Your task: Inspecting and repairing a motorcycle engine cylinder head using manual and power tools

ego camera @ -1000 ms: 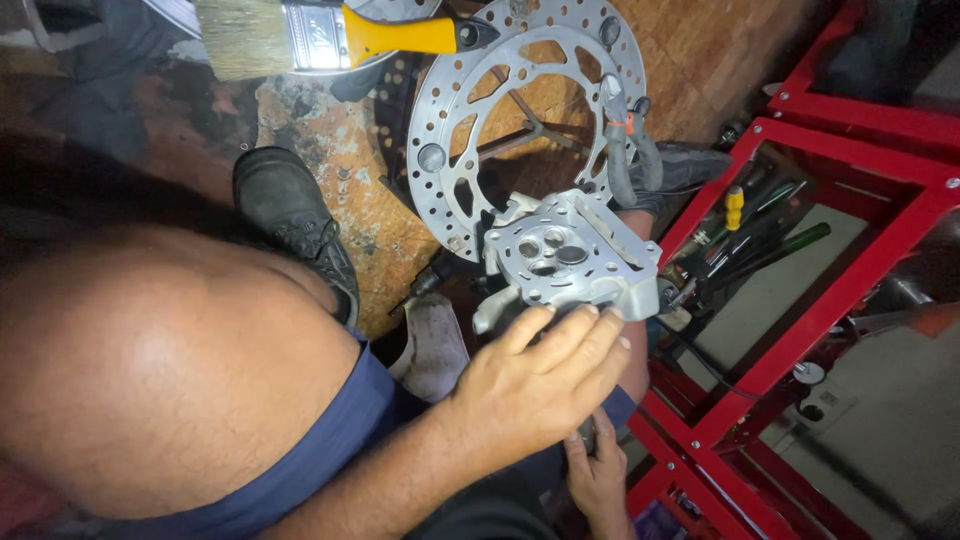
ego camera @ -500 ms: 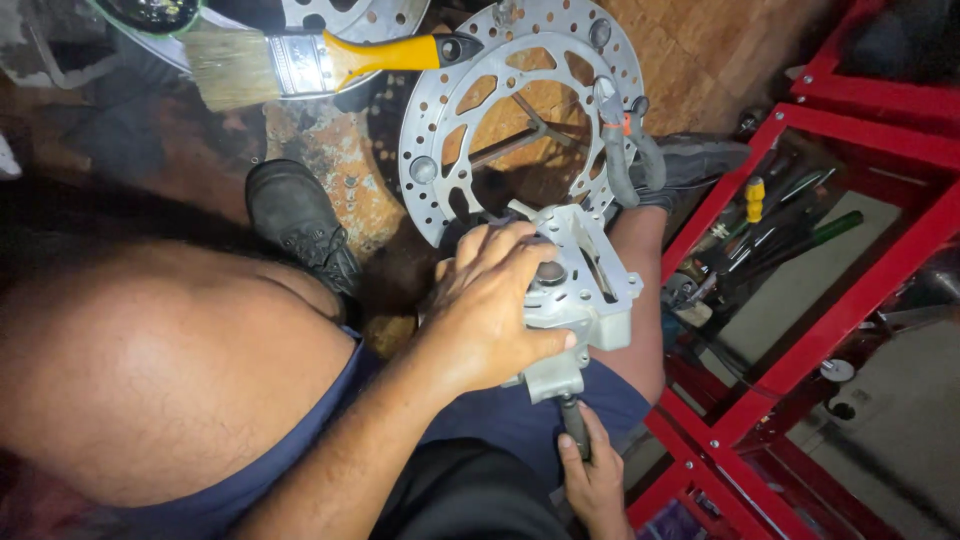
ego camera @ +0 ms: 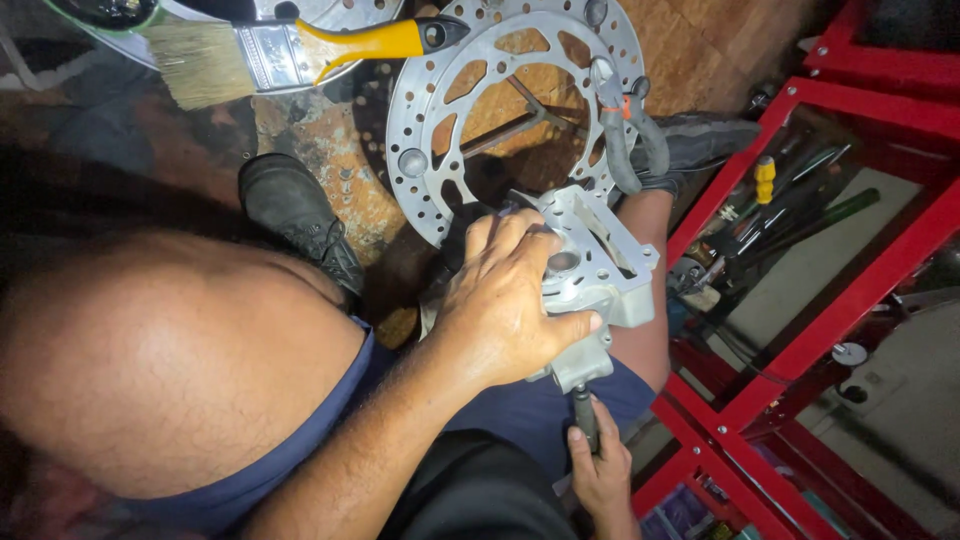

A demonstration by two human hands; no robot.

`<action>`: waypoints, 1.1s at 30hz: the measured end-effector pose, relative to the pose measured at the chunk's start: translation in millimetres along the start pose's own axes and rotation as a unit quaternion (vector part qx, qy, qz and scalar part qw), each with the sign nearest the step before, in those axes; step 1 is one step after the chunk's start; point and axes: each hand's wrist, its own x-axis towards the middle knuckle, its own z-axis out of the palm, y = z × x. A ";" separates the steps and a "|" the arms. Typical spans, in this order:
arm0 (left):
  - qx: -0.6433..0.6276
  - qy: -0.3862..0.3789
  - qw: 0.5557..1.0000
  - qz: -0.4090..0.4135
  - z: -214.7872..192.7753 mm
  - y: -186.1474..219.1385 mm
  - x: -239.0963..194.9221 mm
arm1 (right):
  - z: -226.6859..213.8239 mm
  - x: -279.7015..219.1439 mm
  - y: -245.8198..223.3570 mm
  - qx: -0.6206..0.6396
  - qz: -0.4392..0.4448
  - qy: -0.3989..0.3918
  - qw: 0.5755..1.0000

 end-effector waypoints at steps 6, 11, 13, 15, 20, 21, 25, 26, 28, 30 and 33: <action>0.006 0.023 1.000 0.013 1.6 2.7 -2.0 | -2.7 0.8 -3.3 0.001 0.008 0.002 1.000; 0.018 0.033 0.999 0.003 6.0 1.9 -2.1 | -1.6 0.9 -5.0 0.002 -0.001 0.015 1.000; 0.011 0.043 0.999 0.004 9.4 0.7 -2.0 | -1.1 1.0 -2.6 -0.003 -0.004 0.018 1.000; 0.003 0.054 0.999 0.003 10.4 0.6 -1.8 | -1.4 1.6 -0.9 -0.009 -0.007 0.019 1.000; 0.003 0.038 0.999 -0.023 9.3 1.7 -3.1 | -2.8 1.7 -5.4 -0.012 -0.008 0.015 1.000; 0.004 0.039 0.999 -0.022 10.8 0.7 -3.4 | -1.2 1.9 -2.8 -0.010 -0.008 0.017 1.000; -0.001 0.033 0.999 -0.034 12.9 0.1 -3.9 | 2.7 1.8 1.8 -0.009 -0.033 0.030 0.999; -0.004 0.018 0.999 -0.050 12.4 1.1 -3.6 | 3.4 1.5 1.4 -0.015 -0.027 0.032 0.999; -0.008 0.020 0.998 -0.052 11.9 1.9 -3.8 | 3.3 0.8 1.8 -0.011 -0.028 0.031 0.999; -0.013 0.022 0.998 -0.053 13.4 1.1 -4.1 | 3.3 -0.2 2.0 -0.008 -0.029 0.032 0.999; -0.015 0.051 0.998 -0.033 18.1 -1.6 -4.8 | 3.0 -0.3 1.7 -0.003 -0.029 0.036 0.999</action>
